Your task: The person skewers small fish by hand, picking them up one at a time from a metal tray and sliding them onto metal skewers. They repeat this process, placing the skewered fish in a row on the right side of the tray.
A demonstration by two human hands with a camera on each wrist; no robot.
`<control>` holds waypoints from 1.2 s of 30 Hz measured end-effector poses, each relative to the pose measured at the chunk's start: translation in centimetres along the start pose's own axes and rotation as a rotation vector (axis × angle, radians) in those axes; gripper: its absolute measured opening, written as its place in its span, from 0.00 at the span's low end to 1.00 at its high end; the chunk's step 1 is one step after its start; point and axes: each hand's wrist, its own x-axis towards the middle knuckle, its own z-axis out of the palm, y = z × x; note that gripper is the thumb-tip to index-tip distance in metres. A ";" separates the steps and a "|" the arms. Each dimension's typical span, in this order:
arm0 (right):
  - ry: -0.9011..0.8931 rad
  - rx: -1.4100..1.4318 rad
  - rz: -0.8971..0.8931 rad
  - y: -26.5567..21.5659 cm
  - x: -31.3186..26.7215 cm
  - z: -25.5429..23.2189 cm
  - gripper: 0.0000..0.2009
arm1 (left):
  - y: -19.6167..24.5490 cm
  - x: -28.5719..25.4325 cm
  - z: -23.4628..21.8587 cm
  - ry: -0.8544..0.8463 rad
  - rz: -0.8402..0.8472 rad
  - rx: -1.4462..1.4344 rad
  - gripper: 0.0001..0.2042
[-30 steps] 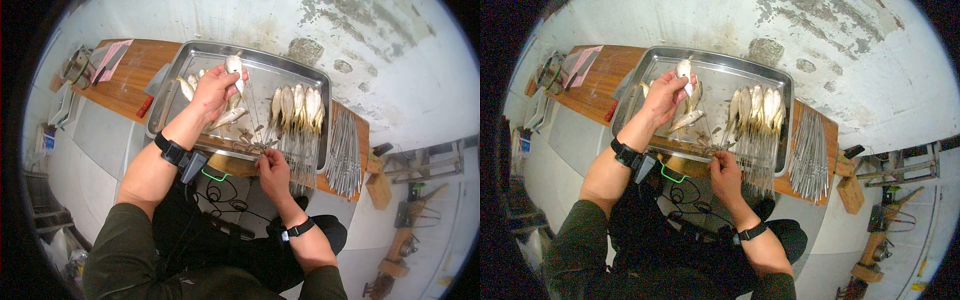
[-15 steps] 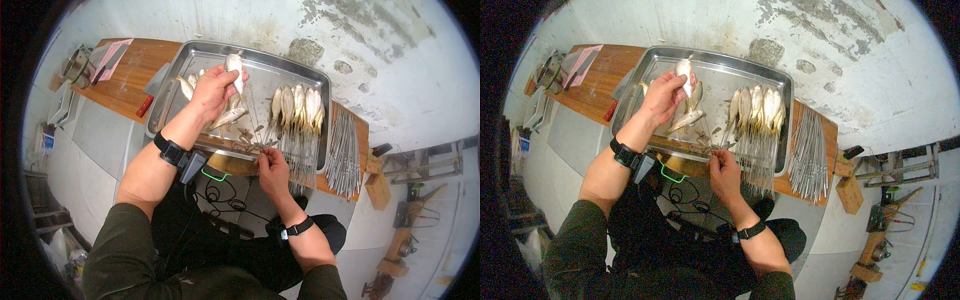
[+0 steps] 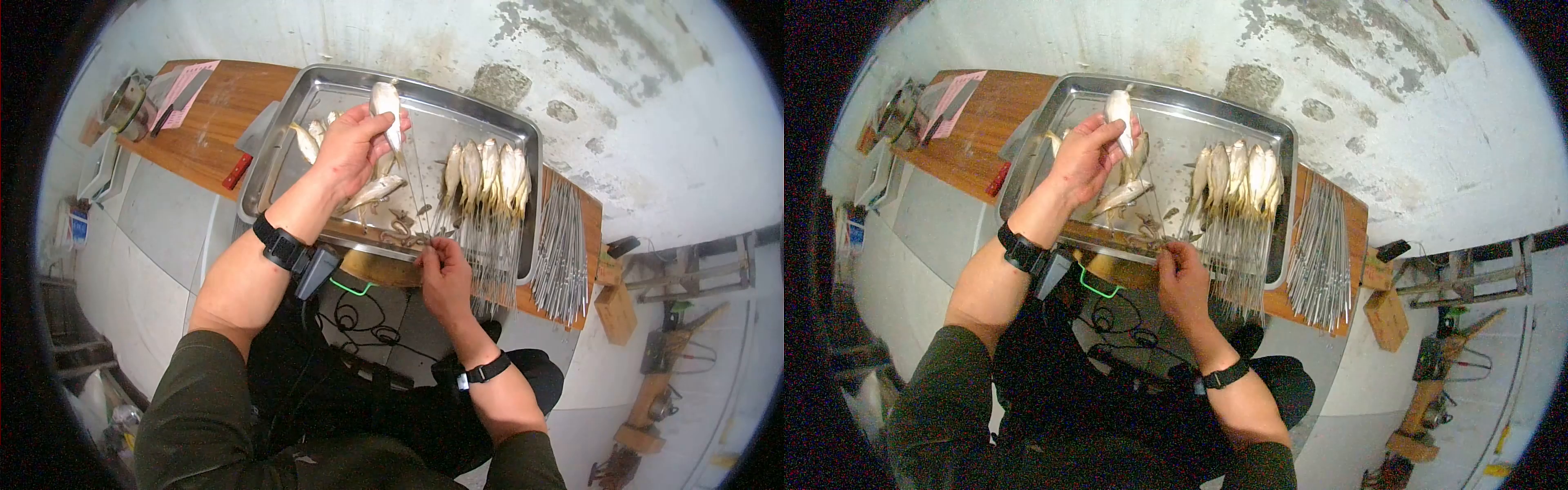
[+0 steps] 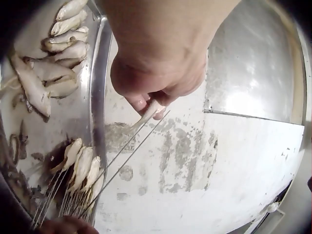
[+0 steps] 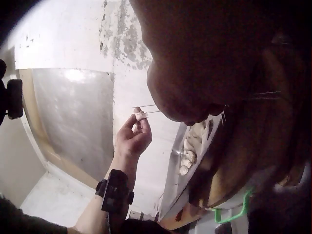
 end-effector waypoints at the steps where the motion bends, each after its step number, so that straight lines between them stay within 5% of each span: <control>1: -0.008 0.019 0.017 -0.1 0.1 -0.1 0.07 | 0.2 0.0 0.1 0.019 0.006 -0.025 0.11; 36: -0.011 0.025 -0.016 -0.4 0.4 -0.4 0.06 | -0.3 0.4 -0.4 0.051 0.016 -0.082 0.09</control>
